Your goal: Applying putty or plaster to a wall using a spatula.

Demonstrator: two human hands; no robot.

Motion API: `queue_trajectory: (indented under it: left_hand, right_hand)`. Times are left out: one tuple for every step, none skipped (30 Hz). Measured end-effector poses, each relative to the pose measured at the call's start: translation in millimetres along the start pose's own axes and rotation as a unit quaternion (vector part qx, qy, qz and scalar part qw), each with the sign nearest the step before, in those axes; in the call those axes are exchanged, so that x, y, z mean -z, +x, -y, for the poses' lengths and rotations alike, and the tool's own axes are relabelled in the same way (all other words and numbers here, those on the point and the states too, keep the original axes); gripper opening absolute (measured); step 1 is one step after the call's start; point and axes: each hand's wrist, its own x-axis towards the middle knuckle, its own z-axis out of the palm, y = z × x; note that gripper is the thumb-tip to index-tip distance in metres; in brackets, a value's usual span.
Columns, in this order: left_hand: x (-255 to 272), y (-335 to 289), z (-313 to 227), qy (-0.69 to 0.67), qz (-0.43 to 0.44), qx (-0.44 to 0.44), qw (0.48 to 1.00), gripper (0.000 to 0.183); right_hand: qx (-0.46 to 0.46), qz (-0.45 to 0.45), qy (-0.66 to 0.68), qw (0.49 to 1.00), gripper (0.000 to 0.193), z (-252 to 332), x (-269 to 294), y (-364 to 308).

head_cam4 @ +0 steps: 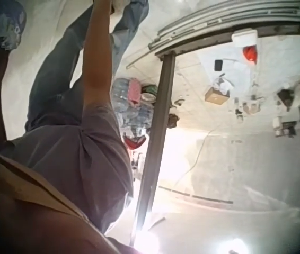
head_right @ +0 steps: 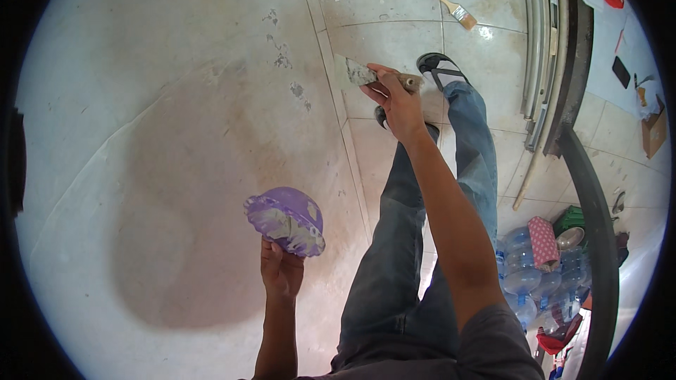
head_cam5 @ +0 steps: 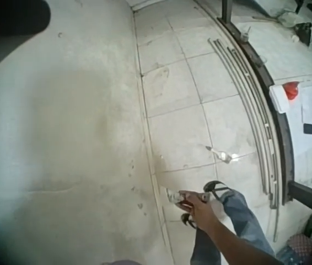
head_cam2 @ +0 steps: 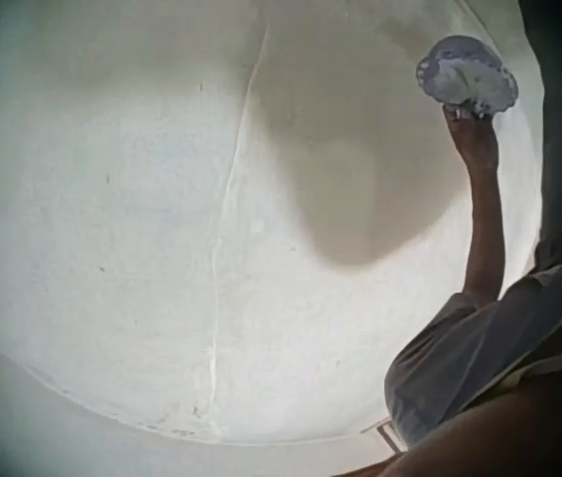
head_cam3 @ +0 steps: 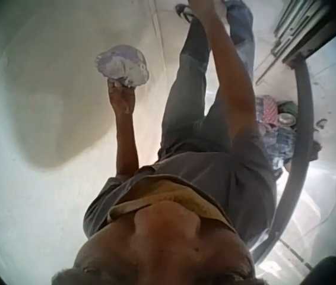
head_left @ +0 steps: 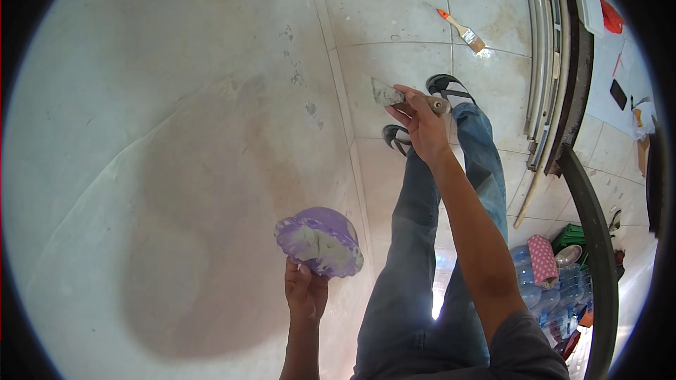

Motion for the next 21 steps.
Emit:
queue_trajectory:
  left_hand:
    - [-0.2,3.3,-0.2,0.011,0.006,0.008,1.000,0.045]
    - [0.1,6.8,-0.2,0.017,0.007,0.007,1.000,0.045]
    - [0.1,10.5,0.0,0.010,0.009,0.011,1.000,0.047]
    - [0.7,11.5,2.5,0.005,0.008,0.019,1.000,0.048]
    - [0.2,12.8,4.7,0.011,0.008,0.019,1.000,0.048]
    - [-1.2,13.9,6.3,0.014,0.002,0.023,1.000,0.048]
    - [-2.4,14.5,8.3,0.015,-0.004,0.027,1.000,0.049]
    - [-3.4,15.4,10.2,0.020,-0.005,0.026,0.999,0.049]
    - [-4.7,16.7,12.2,0.018,-0.007,0.026,0.999,0.049]
    - [-6.2,17.3,13.7,0.015,-0.008,0.028,0.999,0.049]
    - [-7.5,17.7,15.4,0.018,-0.009,0.028,0.999,0.049]
    - [-8.9,18.2,17.6,0.021,-0.010,0.026,0.999,0.050]
    - [-9.4,18.7,18.3,0.024,-0.009,0.022,0.999,0.050]
    - [-9.7,19.0,19.4,0.025,-0.009,0.022,0.999,0.050]
    - [-10.1,19.5,20.9,0.025,-0.011,0.015,1.000,0.050]
    - [-11.1,16.7,22.2,0.024,-0.016,0.007,1.000,0.050]
    - [-12.8,15.1,23.6,0.023,-0.018,0.006,1.000,0.050]
    - [-14.9,14.7,25.4,0.022,-0.025,-0.002,0.999,0.051]
    - [-17.6,15.3,28.0,0.019,-0.030,-0.012,0.999,0.051]
    - [-19.1,16.3,31.5,0.014,-0.028,-0.015,0.999,0.051]
    - [-20.2,18.2,36.0,-0.011,-0.024,-0.025,0.999,0.049]
  right_hand:
    - [0.002,0.000,0.006,1.000,0.029,-3.9,3.5,1.4]
    - [0.005,-0.004,0.005,1.000,0.030,-7.0,7.0,3.1]
    - [0.008,-0.008,0.004,1.000,0.031,-9.4,9.9,6.4]
    - [0.008,-0.011,0.011,1.000,0.031,-13.3,15.9,6.0]
    - [0.010,-0.014,0.016,1.000,0.031,-16.5,21.1,6.0]
    - [0.012,-0.017,0.021,1.000,0.031,-20.0,25.1,6.5]
    - [0.012,-0.018,0.026,0.999,0.031,-22.4,27.3,6.3]
    - [0.012,-0.022,0.026,0.999,0.031,-24.4,29.0,6.2]
    - [0.012,-0.026,0.026,0.999,0.031,-26.2,30.2,6.5]
    - [0.011,-0.027,0.029,0.999,0.031,-27.0,30.2,6.8]
    - [0.018,-0.021,0.030,0.999,0.031,-27.9,29.3,8.7]
    - [0.025,-0.014,0.031,0.999,0.032,-28.7,28.3,10.7]
    - [0.025,-0.014,0.033,0.999,0.032,-29.8,25.6,12.6]
    - [0.027,-0.008,0.035,0.999,0.032,-30.5,22.7,14.8]
    - [0.029,-0.001,0.037,0.999,0.032,-30.5,20.1,16.9]
    - [0.026,0.000,0.038,0.999,0.032,-30.7,17.4,16.8]
    - [0.026,0.000,0.034,0.999,0.031,-29.8,14.9,16.9]
    - [0.026,0.001,0.030,0.999,0.031,-29.2,13.5,16.6]
    - [0.027,0.005,0.027,0.999,0.031,-28.0,14.1,17.5]
    - [0.029,0.006,0.028,0.999,0.030,-26.7,15.7,18.2]
    - [0.033,0.007,0.028,0.999,0.030,-25.3,17.9,19.2]
